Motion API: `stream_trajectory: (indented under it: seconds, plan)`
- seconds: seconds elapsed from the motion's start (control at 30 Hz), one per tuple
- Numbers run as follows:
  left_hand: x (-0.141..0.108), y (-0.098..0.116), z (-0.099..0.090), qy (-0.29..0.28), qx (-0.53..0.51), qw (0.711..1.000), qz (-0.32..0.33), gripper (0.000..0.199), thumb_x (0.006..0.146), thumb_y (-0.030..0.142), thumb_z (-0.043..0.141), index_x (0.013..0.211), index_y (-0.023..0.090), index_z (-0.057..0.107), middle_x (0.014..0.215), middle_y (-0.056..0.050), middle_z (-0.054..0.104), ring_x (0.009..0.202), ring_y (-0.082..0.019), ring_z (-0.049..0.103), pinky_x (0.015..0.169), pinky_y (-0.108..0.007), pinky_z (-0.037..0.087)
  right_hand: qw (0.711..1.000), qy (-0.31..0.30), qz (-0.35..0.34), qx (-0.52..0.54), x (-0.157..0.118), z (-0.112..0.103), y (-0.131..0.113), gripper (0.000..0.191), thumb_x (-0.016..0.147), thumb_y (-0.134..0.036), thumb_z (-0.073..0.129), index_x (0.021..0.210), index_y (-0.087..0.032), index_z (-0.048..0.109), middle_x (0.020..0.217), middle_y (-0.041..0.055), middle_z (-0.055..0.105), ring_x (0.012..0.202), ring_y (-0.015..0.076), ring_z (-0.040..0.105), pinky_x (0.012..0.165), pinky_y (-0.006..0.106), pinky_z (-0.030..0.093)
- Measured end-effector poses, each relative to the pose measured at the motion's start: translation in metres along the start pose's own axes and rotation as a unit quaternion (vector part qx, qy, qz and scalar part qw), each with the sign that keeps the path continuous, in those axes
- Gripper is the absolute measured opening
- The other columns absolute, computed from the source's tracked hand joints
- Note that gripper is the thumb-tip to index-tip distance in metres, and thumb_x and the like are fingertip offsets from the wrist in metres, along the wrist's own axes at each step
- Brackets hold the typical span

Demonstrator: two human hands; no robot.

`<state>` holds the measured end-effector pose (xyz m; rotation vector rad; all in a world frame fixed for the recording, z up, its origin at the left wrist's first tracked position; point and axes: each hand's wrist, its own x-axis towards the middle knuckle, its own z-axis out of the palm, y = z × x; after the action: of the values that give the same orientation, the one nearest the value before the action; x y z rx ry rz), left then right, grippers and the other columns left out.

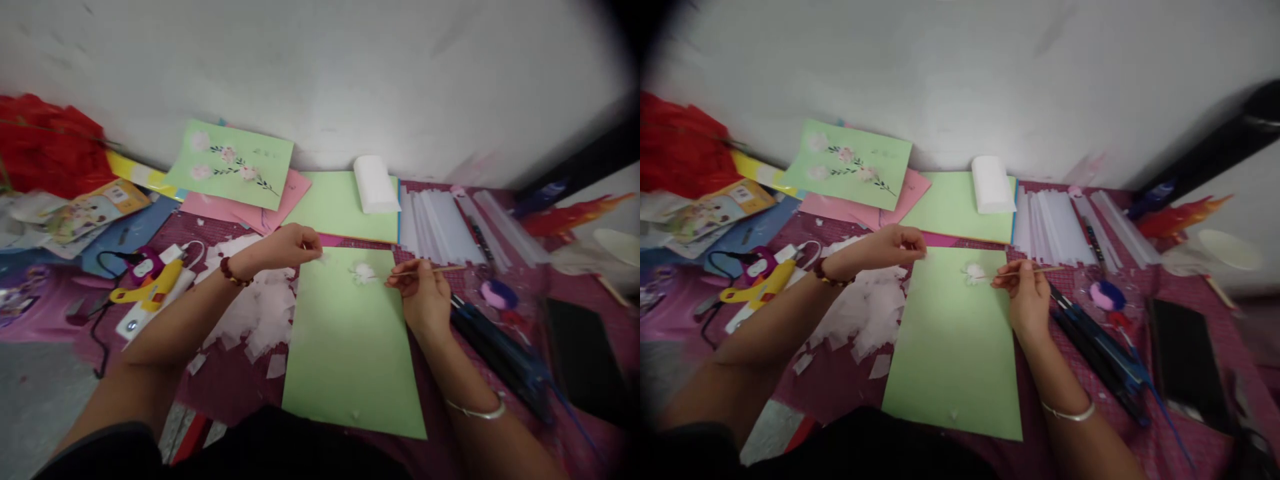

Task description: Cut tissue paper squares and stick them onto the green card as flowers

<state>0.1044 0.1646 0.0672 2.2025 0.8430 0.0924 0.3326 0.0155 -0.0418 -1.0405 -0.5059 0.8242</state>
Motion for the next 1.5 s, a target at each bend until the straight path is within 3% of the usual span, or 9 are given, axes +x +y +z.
stream_trajectory:
  seconds: [0.1, 0.33, 0.53, 0.73, 0.87, 1.03, 1.17, 1.27, 1.5]
  plan:
    - [0.015, 0.012, 0.023, -0.053, -0.071, 0.995, 0.043, 0.008, 0.075, 0.019, 0.054, 0.072, 0.015, 0.06, 0.059, 0.004, 0.049, 0.052, -0.006, 0.04, 0.048, -0.019, 0.029, 0.999, -0.009, -0.01, -0.03, -0.001, -0.002, 0.0, 0.03, 0.088, -0.048, 0.063, 0.078, -0.02, 0.065, 0.065, -0.0025, 0.067, 0.048, 0.0093, 0.061, 0.046, 0.021, 0.049]
    - [0.052, -0.003, 0.062, 0.008, -0.115, 0.99, 0.076, 0.011, 0.071, 0.016, 0.057, 0.081, 0.015, 0.059, 0.061, 0.005, 0.049, 0.054, -0.007, 0.041, 0.05, -0.019, 0.03, 0.996, -0.029, -0.003, -0.086, -0.003, -0.003, 0.003, 0.032, 0.088, -0.051, 0.061, 0.079, -0.02, 0.062, 0.067, -0.0017, 0.068, 0.05, 0.0104, 0.062, 0.048, 0.022, 0.05]
    - [0.05, -0.02, 0.046, 0.023, -0.023, 0.998, 0.059, 0.01, 0.075, 0.018, 0.054, 0.071, 0.015, 0.063, 0.066, 0.0, 0.059, 0.059, -0.01, 0.05, 0.056, -0.023, 0.037, 0.993, -0.044, -0.001, -0.112, -0.002, -0.001, 0.008, 0.032, 0.088, -0.051, 0.061, 0.079, -0.02, 0.061, 0.071, -0.0007, 0.068, 0.055, 0.0125, 0.065, 0.052, 0.026, 0.054]
    - [0.049, -0.019, 0.056, -0.068, 0.031, 0.976, 0.203, 0.012, 0.072, 0.012, 0.058, 0.072, 0.016, 0.069, 0.117, -0.009, 0.063, 0.101, -0.018, 0.061, 0.089, -0.028, 0.046, 0.991, -0.043, 0.002, -0.124, -0.001, 0.002, 0.009, 0.031, 0.089, -0.051, 0.059, 0.08, -0.022, 0.061, 0.073, -0.0001, 0.07, 0.054, 0.0135, 0.065, 0.054, 0.028, 0.057]
    - [0.054, -0.019, 0.069, -0.105, 0.024, 0.98, 0.166, 0.015, 0.071, 0.01, 0.053, 0.075, 0.015, 0.067, 0.09, -0.005, 0.067, 0.076, -0.013, 0.06, 0.069, -0.022, 0.045, 0.993, -0.036, 0.008, -0.11, 0.0, 0.001, 0.009, 0.03, 0.088, -0.051, 0.06, 0.081, -0.022, 0.061, 0.078, 0.0003, 0.072, 0.057, 0.0137, 0.068, 0.058, 0.029, 0.058]
    - [0.049, -0.032, 0.042, -0.171, 0.064, 0.98, 0.084, 0.013, 0.072, 0.016, 0.054, 0.078, 0.016, 0.066, 0.073, 0.0, 0.065, 0.062, -0.012, 0.055, 0.056, -0.022, 0.037, 0.995, -0.027, 0.018, -0.095, 0.002, 0.0, 0.01, 0.031, 0.086, -0.052, 0.062, 0.08, -0.022, 0.062, 0.078, 0.0005, 0.073, 0.058, 0.0141, 0.068, 0.058, 0.029, 0.059]
    - [0.04, -0.036, 0.021, 0.0, 0.299, 0.954, -0.003, 0.017, 0.074, 0.008, 0.049, 0.068, 0.013, 0.064, 0.081, -0.011, 0.066, 0.079, -0.023, 0.061, 0.07, -0.033, 0.043, 0.997, -0.013, 0.016, -0.072, 0.001, 0.0, 0.007, 0.033, 0.086, -0.053, 0.062, 0.078, -0.021, 0.062, 0.073, -0.0004, 0.071, 0.057, 0.0134, 0.067, 0.056, 0.028, 0.057]
    - [0.037, -0.025, 0.022, 0.129, 0.349, 0.928, 0.023, 0.022, 0.079, 0.008, 0.047, 0.068, 0.012, 0.065, 0.104, -0.017, 0.064, 0.1, -0.029, 0.057, 0.085, -0.042, 0.044, 0.997, -0.015, 0.016, -0.078, -0.001, 0.0, 0.005, 0.034, 0.087, -0.053, 0.061, 0.076, -0.021, 0.062, 0.069, -0.0015, 0.069, 0.052, 0.0114, 0.064, 0.05, 0.024, 0.053]
    - [0.034, 0.004, 0.039, 0.032, 0.059, 0.987, 0.143, 0.018, 0.081, 0.017, 0.05, 0.072, 0.015, 0.066, 0.079, -0.004, 0.063, 0.073, -0.014, 0.056, 0.069, -0.026, 0.043, 0.992, -0.041, 0.02, -0.119, -0.001, 0.0, 0.008, 0.033, 0.087, -0.053, 0.061, 0.079, -0.021, 0.06, 0.073, -0.0006, 0.07, 0.056, 0.0121, 0.065, 0.051, 0.025, 0.053]
